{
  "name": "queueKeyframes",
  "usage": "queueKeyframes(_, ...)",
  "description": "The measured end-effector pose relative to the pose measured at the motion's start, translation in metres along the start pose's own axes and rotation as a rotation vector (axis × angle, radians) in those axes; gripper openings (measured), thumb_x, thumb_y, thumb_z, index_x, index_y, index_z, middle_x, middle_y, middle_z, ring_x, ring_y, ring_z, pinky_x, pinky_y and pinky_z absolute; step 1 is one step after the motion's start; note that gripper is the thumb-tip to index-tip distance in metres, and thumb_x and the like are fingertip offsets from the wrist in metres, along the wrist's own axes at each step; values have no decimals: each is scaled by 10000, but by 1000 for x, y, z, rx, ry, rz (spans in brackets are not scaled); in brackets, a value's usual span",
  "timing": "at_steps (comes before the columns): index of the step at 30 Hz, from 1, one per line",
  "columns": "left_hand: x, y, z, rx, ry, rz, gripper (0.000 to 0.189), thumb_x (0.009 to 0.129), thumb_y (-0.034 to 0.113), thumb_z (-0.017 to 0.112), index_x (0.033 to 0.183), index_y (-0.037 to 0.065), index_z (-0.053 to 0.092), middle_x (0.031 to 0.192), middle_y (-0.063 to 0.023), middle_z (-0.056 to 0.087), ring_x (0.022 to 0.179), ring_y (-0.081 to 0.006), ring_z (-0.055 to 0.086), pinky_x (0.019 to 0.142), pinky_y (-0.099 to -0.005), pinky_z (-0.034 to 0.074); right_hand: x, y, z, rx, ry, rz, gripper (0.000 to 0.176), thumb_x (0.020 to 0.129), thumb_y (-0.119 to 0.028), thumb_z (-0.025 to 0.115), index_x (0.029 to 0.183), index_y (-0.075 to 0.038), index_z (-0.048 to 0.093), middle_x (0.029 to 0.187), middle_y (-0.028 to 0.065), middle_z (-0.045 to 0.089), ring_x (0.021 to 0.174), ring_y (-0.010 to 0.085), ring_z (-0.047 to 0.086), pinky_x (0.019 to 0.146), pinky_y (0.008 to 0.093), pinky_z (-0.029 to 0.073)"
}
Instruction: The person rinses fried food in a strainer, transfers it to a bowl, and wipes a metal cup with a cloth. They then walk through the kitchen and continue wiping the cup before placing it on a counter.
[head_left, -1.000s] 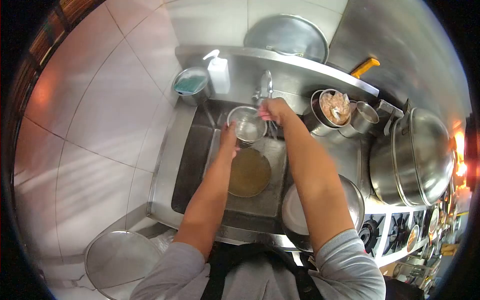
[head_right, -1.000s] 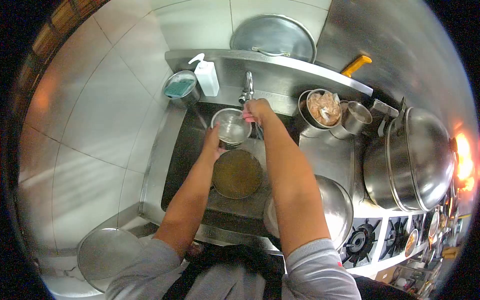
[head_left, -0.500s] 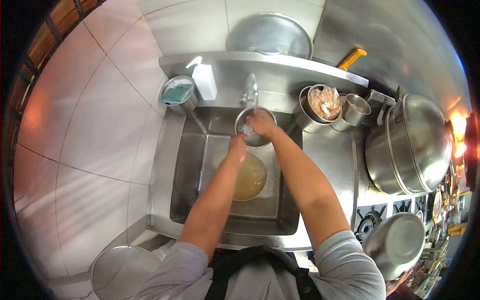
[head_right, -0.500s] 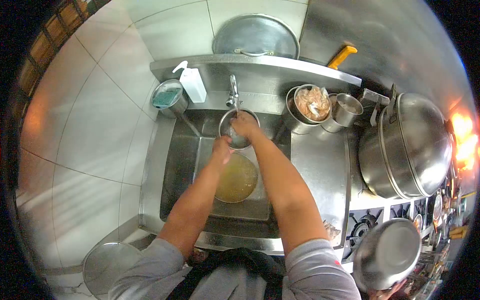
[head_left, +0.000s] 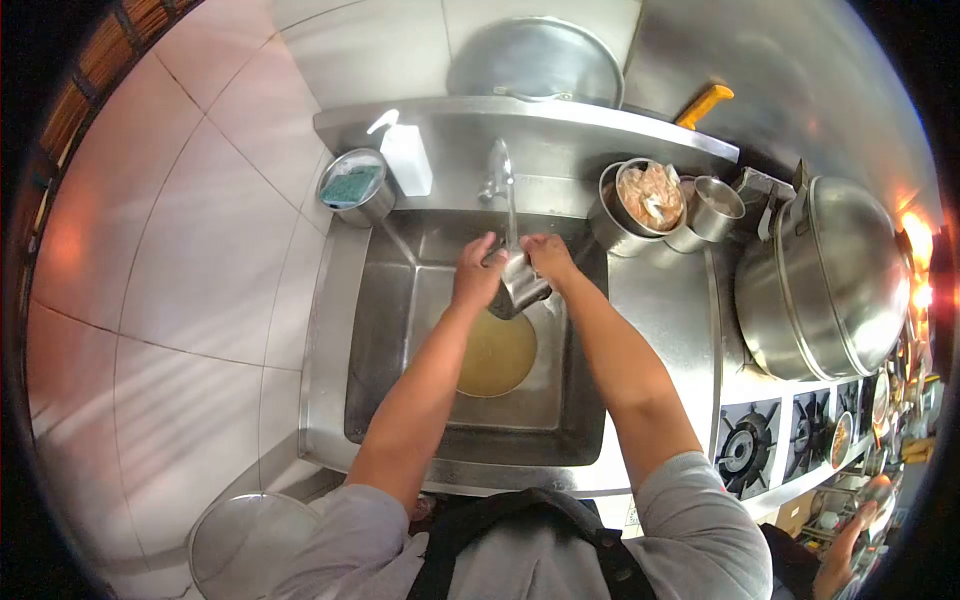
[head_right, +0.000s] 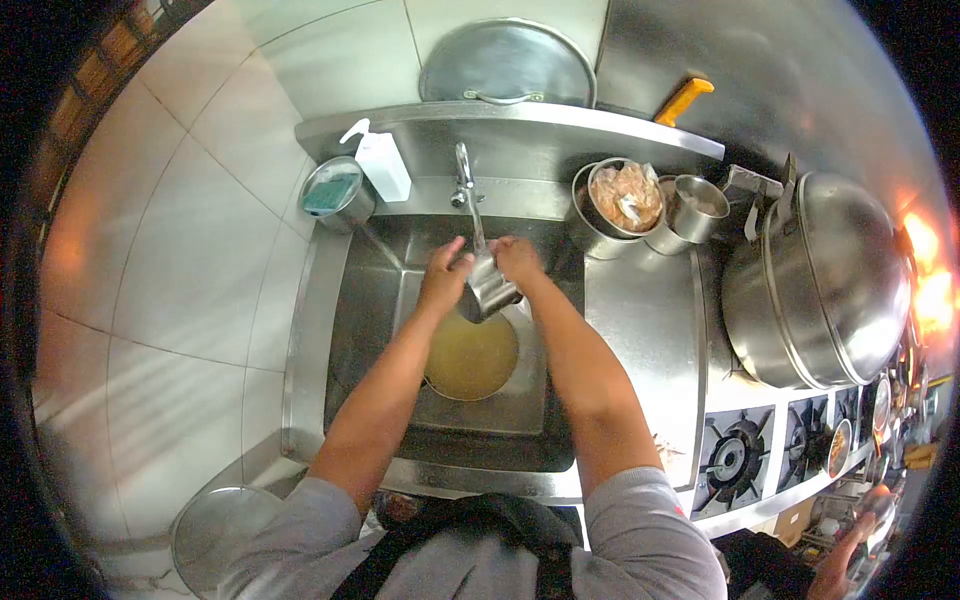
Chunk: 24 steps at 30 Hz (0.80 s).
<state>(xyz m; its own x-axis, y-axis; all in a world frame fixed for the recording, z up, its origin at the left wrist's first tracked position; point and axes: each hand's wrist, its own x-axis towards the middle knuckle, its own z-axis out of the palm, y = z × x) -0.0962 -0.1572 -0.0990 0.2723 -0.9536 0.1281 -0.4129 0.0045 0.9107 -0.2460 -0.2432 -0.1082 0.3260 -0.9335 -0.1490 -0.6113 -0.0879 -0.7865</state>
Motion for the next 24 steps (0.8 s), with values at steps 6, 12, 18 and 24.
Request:
queueKeyframes(6,-11,29,3,283,-12,335,401,817,194,636,1207,115,583,1297,-145,492,1219,-304,444,1017,-379,354,15,-29,-21,85,62,72,356,831,-369,605,872,-25,686,880,220,661,819,377,644,761,429,492)
queueKeyframes(12,40,-19,-7,-623,-169,-81,354,888,213,562,1223,98,561,1207,-63,529,1141,-198,471,981,-337,349,14,-77,-33,-166,76,-277,433,820,-438,634,743,-12,665,742,222,635,729,385,631,702,428,489)
queueKeyframes(18,53,2,-31,-178,-281,-69,337,902,325,552,1032,25,631,1002,-54,646,920,-173,585,809,-320,434,6,-98,-47,-127,104,-274,459,833,-475,611,780,-21,656,757,222,632,718,383,621,690,438,494)
queueKeyframes(24,46,-38,-9,33,300,-464,362,857,364,637,800,7,661,781,-149,663,733,-310,634,692,-426,481,-50,-88,10,-436,321,-617,347,911,-342,482,1023,-46,625,917,208,618,907,395,586,798,453,471)
